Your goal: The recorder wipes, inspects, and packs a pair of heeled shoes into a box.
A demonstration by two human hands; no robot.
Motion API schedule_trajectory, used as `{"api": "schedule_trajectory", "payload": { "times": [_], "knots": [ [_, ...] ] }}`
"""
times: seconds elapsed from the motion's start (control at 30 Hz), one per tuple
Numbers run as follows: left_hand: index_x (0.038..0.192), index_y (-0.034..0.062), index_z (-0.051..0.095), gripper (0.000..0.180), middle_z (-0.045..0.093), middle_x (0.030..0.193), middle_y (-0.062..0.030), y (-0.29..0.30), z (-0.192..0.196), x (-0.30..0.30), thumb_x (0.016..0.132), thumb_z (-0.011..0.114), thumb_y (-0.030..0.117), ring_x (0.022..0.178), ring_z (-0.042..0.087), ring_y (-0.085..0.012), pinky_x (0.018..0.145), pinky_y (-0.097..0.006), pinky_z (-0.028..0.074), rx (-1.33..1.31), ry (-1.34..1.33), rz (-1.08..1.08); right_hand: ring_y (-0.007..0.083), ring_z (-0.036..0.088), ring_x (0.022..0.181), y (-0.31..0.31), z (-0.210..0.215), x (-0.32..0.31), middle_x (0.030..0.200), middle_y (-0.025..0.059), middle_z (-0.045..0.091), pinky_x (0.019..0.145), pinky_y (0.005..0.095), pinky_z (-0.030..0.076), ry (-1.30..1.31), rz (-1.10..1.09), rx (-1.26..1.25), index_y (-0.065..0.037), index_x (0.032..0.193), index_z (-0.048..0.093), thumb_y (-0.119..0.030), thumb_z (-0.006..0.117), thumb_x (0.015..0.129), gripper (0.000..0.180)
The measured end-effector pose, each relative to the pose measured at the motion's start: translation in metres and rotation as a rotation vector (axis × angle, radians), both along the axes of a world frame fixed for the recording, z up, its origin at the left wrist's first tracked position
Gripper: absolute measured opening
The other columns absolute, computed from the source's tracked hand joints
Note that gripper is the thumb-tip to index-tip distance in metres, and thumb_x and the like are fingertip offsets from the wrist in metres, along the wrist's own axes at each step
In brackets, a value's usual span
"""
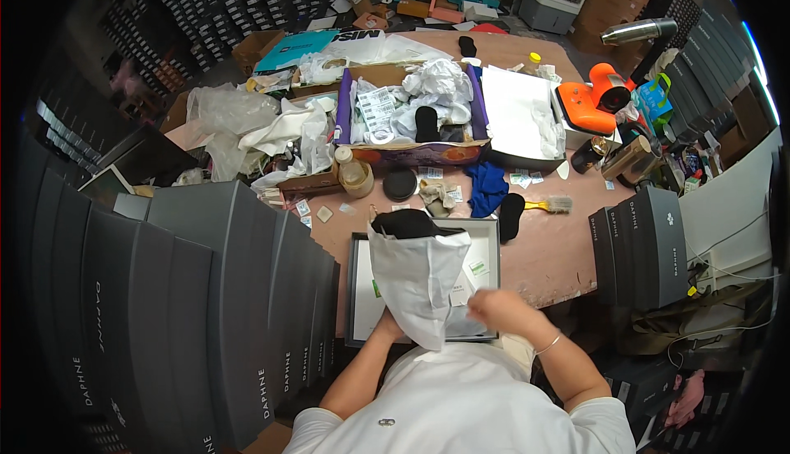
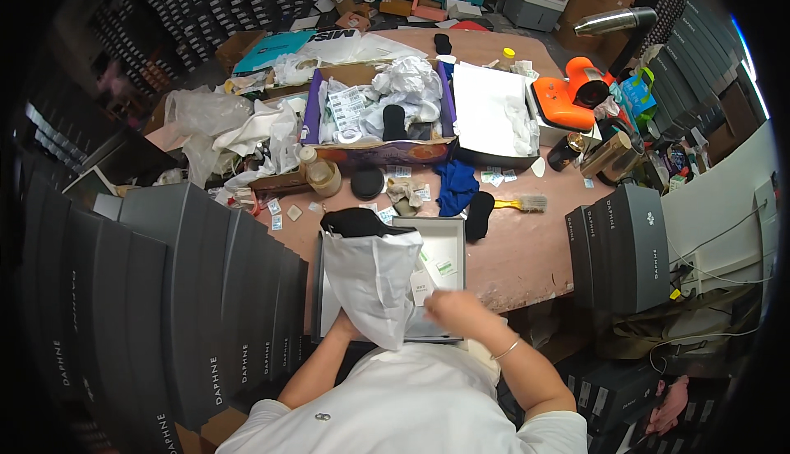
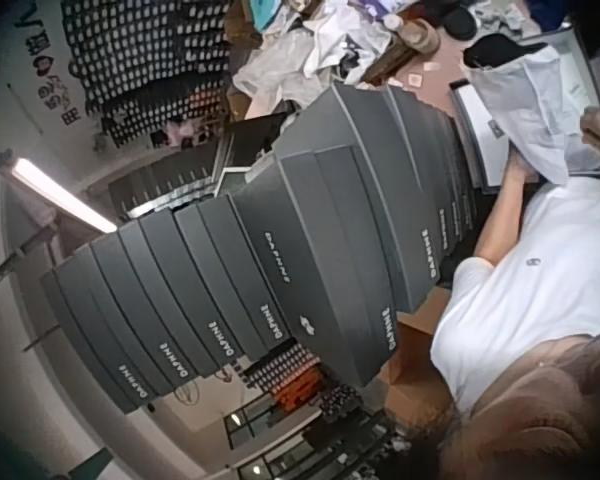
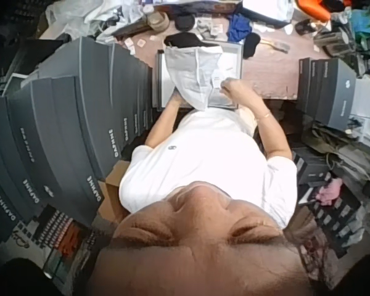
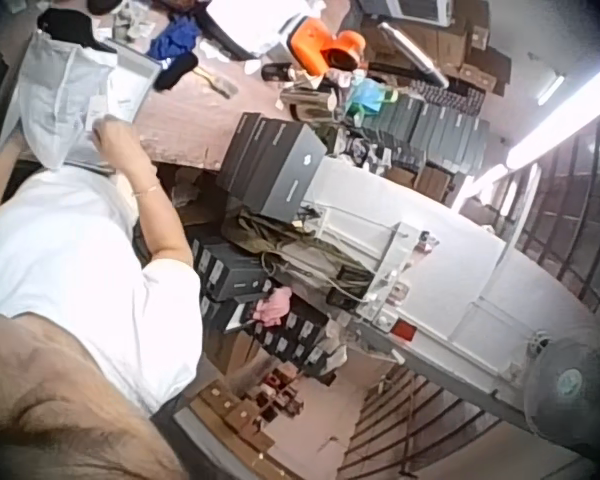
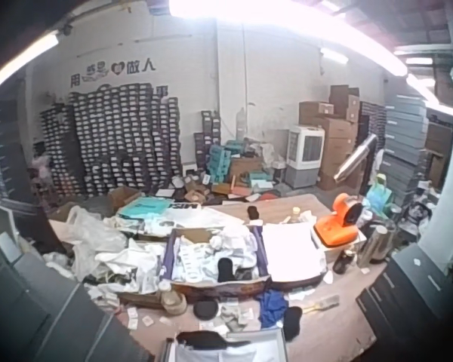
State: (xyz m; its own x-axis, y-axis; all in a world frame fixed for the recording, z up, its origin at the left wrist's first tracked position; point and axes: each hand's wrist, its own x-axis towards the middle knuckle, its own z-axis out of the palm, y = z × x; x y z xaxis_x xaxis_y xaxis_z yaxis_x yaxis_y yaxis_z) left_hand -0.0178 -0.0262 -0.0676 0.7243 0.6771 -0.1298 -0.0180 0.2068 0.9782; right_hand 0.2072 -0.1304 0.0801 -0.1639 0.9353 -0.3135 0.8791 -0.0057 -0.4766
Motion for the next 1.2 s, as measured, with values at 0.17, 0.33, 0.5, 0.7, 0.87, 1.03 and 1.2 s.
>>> {"api": "schedule_trajectory", "payload": {
  "times": [0.17,0.33,0.5,0.7,0.87,1.03,1.2],
  "knots": [
    [0.124,-0.0011,0.055,0.050,0.063,0.112,-0.0115,0.019,0.064,-0.004,0.103,0.034,0.039,0.107,0.057,-0.0187,0.095,-0.028,0.041,0.025,0.123,-0.222,0.0229,0.061,0.098,0.041,0.074,0.036,0.103,0.0142,0.066,0.088,0.0329,0.046,0.706,-0.218,0.138,-0.001,0.124,0.055,-0.035,0.077,0.076,0.063],
    [0.124,-0.0022,0.053,0.053,0.059,0.119,-0.0150,0.034,0.049,-0.049,0.101,0.040,0.043,0.109,0.058,-0.0224,0.095,-0.034,0.046,-0.551,0.064,0.152,0.0106,0.059,0.085,0.013,0.031,0.079,0.094,0.0042,0.064,0.078,0.0266,0.049,1.042,-0.690,0.093,0.000,0.108,0.062,-0.025,0.072,0.081,0.038],
    [0.122,-0.0041,0.053,0.040,0.052,0.126,-0.0185,0.020,0.072,-0.060,0.099,0.049,0.028,0.111,0.056,-0.0270,0.093,-0.038,0.046,-0.296,-0.079,0.965,0.0086,0.060,0.079,-0.012,0.009,0.074,0.090,0.0019,0.062,0.072,0.0233,0.051,0.991,-0.957,0.359,-0.002,0.113,0.058,-0.011,0.071,0.082,0.034],
    [0.131,-0.0018,0.047,0.061,0.034,0.141,-0.0265,0.036,0.056,-0.036,0.081,0.071,0.024,0.129,0.033,-0.0421,0.105,-0.048,0.029,0.961,0.932,0.155,0.0095,0.053,0.090,0.000,-0.019,-0.016,0.101,0.0035,0.057,0.081,0.0246,0.045,0.957,-0.969,0.516,-0.004,0.118,0.054,-0.009,0.070,0.082,0.039],
    [0.127,0.0076,0.048,0.061,0.060,0.112,-0.0154,-0.009,0.085,0.022,0.093,0.044,0.059,0.104,0.059,-0.0251,0.092,-0.040,0.047,-0.998,-0.469,0.318,0.0190,0.052,0.115,-0.021,-0.017,-0.059,0.130,0.0134,0.049,0.096,0.0311,0.043,1.166,-0.557,0.165,-0.001,0.134,0.044,-0.016,0.072,0.084,0.060],
    [0.117,0.0067,0.053,0.055,0.063,0.092,-0.0109,-0.013,0.065,0.012,0.094,0.045,0.056,0.079,0.064,-0.0194,0.071,-0.034,0.055,-0.984,-0.259,0.357,0.0237,0.061,0.107,-0.017,-0.009,-0.011,0.127,0.0143,0.055,0.083,0.0369,0.052,0.665,-0.395,-0.024,-0.004,0.131,0.050,-0.019,0.071,0.083,0.055],
    [0.129,0.0069,0.046,0.063,0.058,0.117,-0.0101,-0.041,0.085,0.032,0.096,0.035,0.059,0.100,0.060,-0.0224,0.086,-0.038,0.051,-0.933,-0.170,0.317,0.0331,0.061,0.091,0.038,-0.032,-0.048,0.105,0.0150,0.059,0.077,0.0406,0.050,0.234,-0.263,0.312,-0.005,0.111,0.057,-0.013,0.070,0.074,0.039]
  ]
}}
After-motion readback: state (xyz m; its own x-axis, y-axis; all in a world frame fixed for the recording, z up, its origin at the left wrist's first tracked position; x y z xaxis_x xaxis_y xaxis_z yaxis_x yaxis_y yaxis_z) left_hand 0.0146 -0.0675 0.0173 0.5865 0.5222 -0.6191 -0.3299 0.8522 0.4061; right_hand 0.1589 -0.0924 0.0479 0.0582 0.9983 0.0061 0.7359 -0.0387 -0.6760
